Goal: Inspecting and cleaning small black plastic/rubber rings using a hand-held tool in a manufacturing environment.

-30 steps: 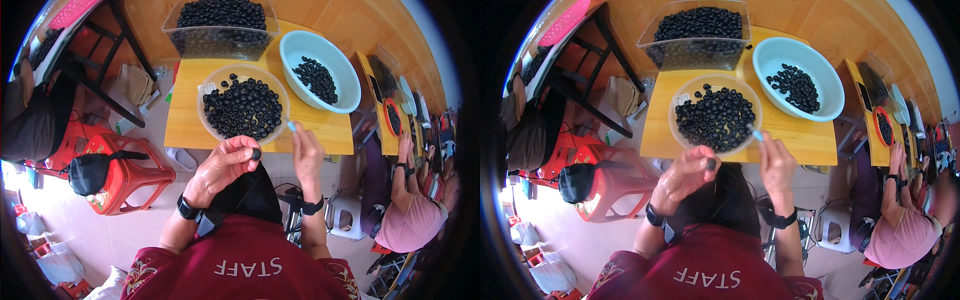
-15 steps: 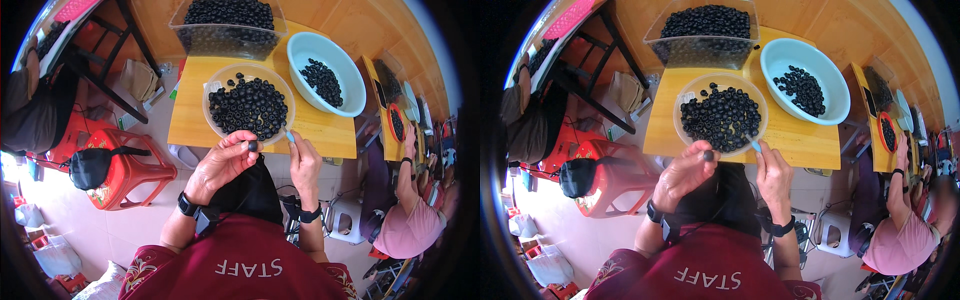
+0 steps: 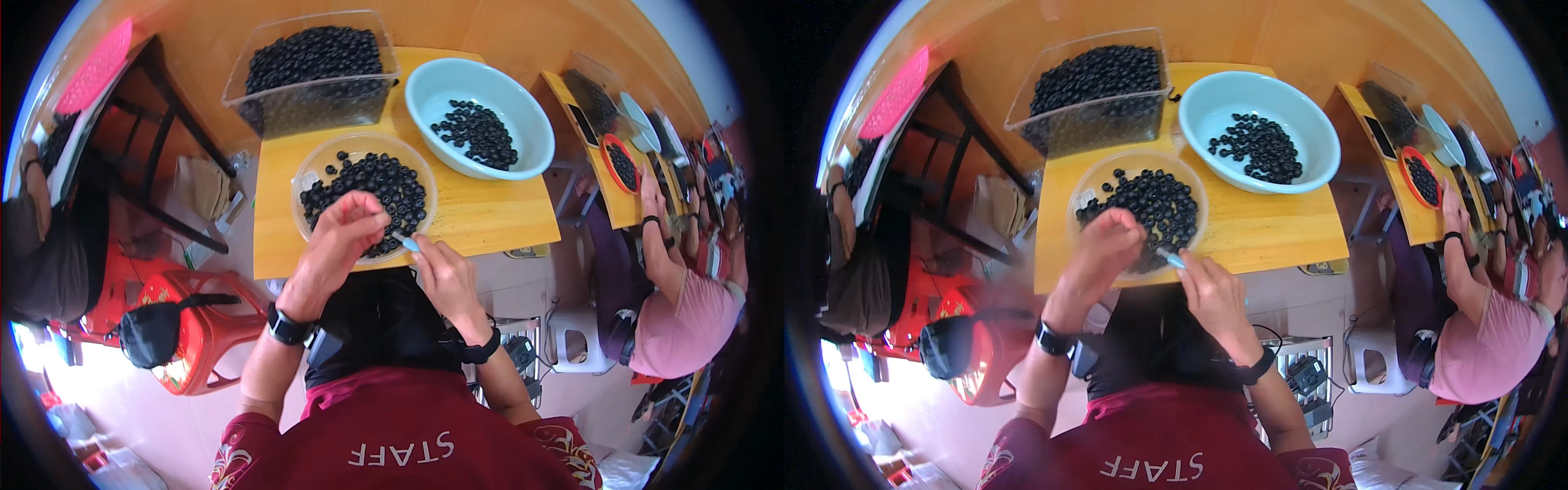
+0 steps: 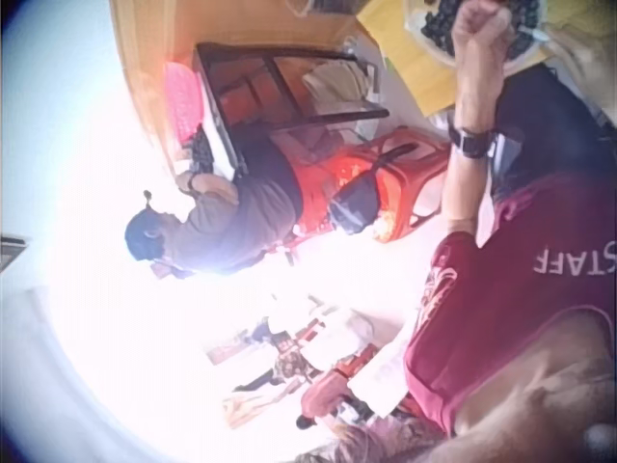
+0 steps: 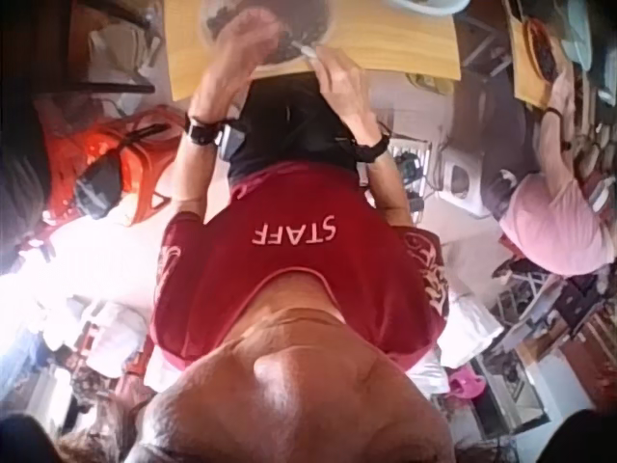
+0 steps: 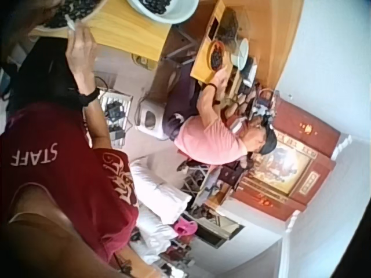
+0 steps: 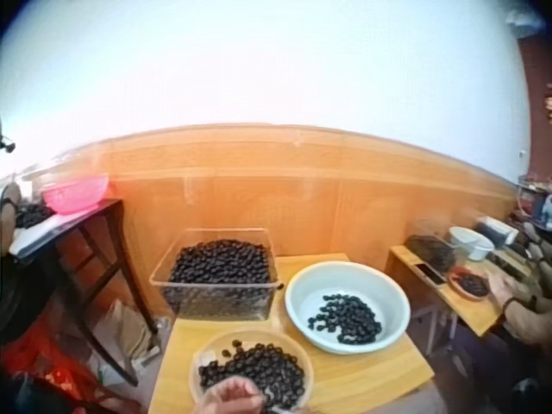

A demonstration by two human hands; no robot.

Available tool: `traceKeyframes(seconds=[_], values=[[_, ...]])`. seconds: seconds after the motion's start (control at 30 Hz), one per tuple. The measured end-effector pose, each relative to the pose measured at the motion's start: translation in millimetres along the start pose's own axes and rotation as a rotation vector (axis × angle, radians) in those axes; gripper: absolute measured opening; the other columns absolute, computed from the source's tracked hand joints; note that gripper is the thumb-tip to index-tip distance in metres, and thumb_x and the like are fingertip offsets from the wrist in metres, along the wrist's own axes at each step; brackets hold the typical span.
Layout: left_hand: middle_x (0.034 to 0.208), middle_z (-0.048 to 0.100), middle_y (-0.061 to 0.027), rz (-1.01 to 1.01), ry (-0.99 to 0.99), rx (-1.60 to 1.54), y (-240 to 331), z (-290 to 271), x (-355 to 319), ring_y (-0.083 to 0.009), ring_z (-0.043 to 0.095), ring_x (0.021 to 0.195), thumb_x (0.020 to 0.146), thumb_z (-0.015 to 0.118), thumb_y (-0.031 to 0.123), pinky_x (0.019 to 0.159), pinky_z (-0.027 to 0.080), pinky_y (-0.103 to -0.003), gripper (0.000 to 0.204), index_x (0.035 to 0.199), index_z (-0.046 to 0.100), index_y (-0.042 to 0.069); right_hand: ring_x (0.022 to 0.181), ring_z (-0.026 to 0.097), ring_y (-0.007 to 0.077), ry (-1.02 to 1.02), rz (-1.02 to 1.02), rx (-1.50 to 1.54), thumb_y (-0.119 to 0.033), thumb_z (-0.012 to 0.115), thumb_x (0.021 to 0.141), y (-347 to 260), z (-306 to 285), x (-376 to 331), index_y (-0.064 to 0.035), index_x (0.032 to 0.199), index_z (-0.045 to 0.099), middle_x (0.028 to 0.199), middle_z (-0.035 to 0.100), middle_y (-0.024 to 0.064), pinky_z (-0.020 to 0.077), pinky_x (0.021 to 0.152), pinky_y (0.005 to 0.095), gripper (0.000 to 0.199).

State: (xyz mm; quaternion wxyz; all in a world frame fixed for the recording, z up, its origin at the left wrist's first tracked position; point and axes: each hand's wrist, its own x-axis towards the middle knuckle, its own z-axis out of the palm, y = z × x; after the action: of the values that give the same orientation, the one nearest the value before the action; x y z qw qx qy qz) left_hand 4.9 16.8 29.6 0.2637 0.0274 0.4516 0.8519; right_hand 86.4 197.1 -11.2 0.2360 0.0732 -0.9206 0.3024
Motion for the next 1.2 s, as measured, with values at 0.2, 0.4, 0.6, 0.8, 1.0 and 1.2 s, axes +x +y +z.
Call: traceKeyframes(seconds=[0.2, 0.4, 0.6, 0.8, 1.0, 1.2], values=[[0.092, 0.063, -0.0063, 0.099, -0.189, 0.175, 46.6, 70.9, 85.3, -0.0143, 0.063, 0.085, 0.085, 0.067, 0.008, 0.077, 0.051, -0.024, 0.042, 0.123, 0.051, -0.001, 0.063, 0.06, 0.0321, -0.012, 0.025, -0.002, -0.017, 0.06, 0.089, 1.6, 4.3, -4.4, -0.0095, 0.112, 0.064, 0.072, 0.058, 0.0114, 0.0464, 0.055, 0.041, 0.024], [0.109, 0.059, -0.0153, 0.201, -0.11, 0.287, 60.6, 77.0, 62.3, -0.0195, 0.064, 0.09, 0.088, 0.065, 0.017, 0.081, 0.052, -0.029, 0.054, 0.132, 0.041, -0.002, 0.062, 0.06, 0.032, -0.003, 0.008, 0.01, -0.017, 0.059, 0.089, 6.8, 10.3, -8.2, -0.0088, 0.113, 0.063, 0.072, 0.058, 0.0112, 0.0465, 0.054, 0.0408, 0.025], [0.115, 0.061, -0.0115, 0.077, -0.007, 0.512, 53.9, 39.8, 6.1, -0.013, 0.062, 0.087, 0.091, 0.057, 0.016, 0.078, 0.05, -0.024, 0.041, 0.128, 0.047, 0.001, 0.062, 0.06, 0.0316, -0.002, 0.021, 0.027, -0.014, 0.06, 0.088, 9.6, 14.9, -10.8, -0.008, 0.112, 0.063, 0.072, 0.058, 0.0115, 0.0466, 0.054, 0.0405, 0.025], [0.118, 0.059, -0.0129, 0.339, -0.255, 0.353, 73.0, 54.6, -64.7, -0.0167, 0.063, 0.092, 0.08, 0.073, 0.02, 0.079, 0.05, -0.028, 0.059, 0.129, 0.047, -0.001, 0.065, 0.061, 0.0322, -0.046, 0.034, 0.087, -0.012, 0.06, 0.087, 5.6, 14.5, -7.8, -0.007, 0.111, 0.064, 0.076, 0.061, 0.0127, 0.0475, 0.057, 0.0406, 0.025], [0.114, 0.059, -0.019, 0.728, -0.464, 0.342, 91.8, 97.0, -90.0, -0.0204, 0.064, 0.081, 0.081, 0.064, 0.014, 0.069, 0.051, -0.029, 0.052, 0.127, 0.045, -0.003, 0.064, 0.061, 0.032, 0.032, 0.014, 0.095, -0.012, 0.061, 0.087, -3.0, 10.4, -2.9, -0.0034, 0.108, 0.064, 0.076, 0.062, 0.0134, 0.0469, 0.055, 0.04, 0.023], [0.111, 0.059, -0.0181, 0.766, -0.571, 0.446, 108.1, 103.0, -90.1, -0.0209, 0.064, 0.081, 0.083, 0.062, 0.018, 0.068, 0.051, -0.03, 0.048, 0.123, 0.047, -0.002, 0.066, 0.062, 0.0329, -0.004, 0.018, 0.091, -0.011, 0.061, 0.087, -11.9, 4.1, -4.8, -0.0025, 0.109, 0.064, 0.079, 0.064, 0.0149, 0.0479, 0.057, 0.0403, 0.024]])
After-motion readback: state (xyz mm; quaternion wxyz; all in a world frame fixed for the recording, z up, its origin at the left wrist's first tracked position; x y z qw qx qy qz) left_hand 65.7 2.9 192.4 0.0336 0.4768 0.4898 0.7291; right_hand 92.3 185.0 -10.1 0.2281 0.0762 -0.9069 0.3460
